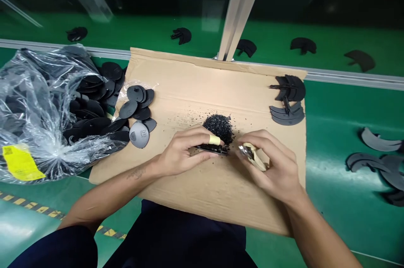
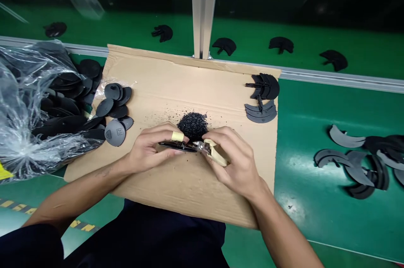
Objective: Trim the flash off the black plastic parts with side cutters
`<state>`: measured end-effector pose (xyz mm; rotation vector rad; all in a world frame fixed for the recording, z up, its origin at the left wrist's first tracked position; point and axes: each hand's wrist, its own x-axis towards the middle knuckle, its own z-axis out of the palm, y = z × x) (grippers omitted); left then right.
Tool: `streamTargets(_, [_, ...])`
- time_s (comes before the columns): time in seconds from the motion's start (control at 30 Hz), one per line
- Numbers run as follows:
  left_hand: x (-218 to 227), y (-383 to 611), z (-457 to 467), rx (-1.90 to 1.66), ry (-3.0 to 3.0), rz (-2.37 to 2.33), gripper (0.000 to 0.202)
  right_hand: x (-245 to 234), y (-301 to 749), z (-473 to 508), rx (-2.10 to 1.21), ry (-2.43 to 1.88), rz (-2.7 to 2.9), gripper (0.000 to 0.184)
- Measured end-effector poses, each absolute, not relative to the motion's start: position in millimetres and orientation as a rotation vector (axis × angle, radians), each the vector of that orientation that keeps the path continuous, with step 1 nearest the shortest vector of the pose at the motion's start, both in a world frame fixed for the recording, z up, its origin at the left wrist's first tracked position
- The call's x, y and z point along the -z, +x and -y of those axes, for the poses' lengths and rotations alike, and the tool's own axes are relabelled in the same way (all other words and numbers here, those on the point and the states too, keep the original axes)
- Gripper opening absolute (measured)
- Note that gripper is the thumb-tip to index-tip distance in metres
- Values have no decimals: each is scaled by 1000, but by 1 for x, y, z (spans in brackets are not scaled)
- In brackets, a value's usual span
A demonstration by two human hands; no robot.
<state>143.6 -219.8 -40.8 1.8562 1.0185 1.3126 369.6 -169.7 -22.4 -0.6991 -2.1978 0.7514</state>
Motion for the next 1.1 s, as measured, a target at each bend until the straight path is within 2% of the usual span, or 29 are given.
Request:
streamTargets(0.3, [41, 143, 219, -1295, 1932, -1002, 24, 32, 376, 164, -468, -708, 2458, 17])
streamTargets(0.77, [44, 144, 221, -1238, 1923, -1006, 20, 29, 381, 169, -226, -755, 2518, 17])
streamTargets(0.93, [34, 142, 220, -1140, 2064, -1117, 31, 31, 381, 168, -41, -835, 2533, 16])
streamTargets(1.1, [30, 140, 220, -872, 2464, -1261, 19, 34, 377, 168, -130, -848, 2561, 15])
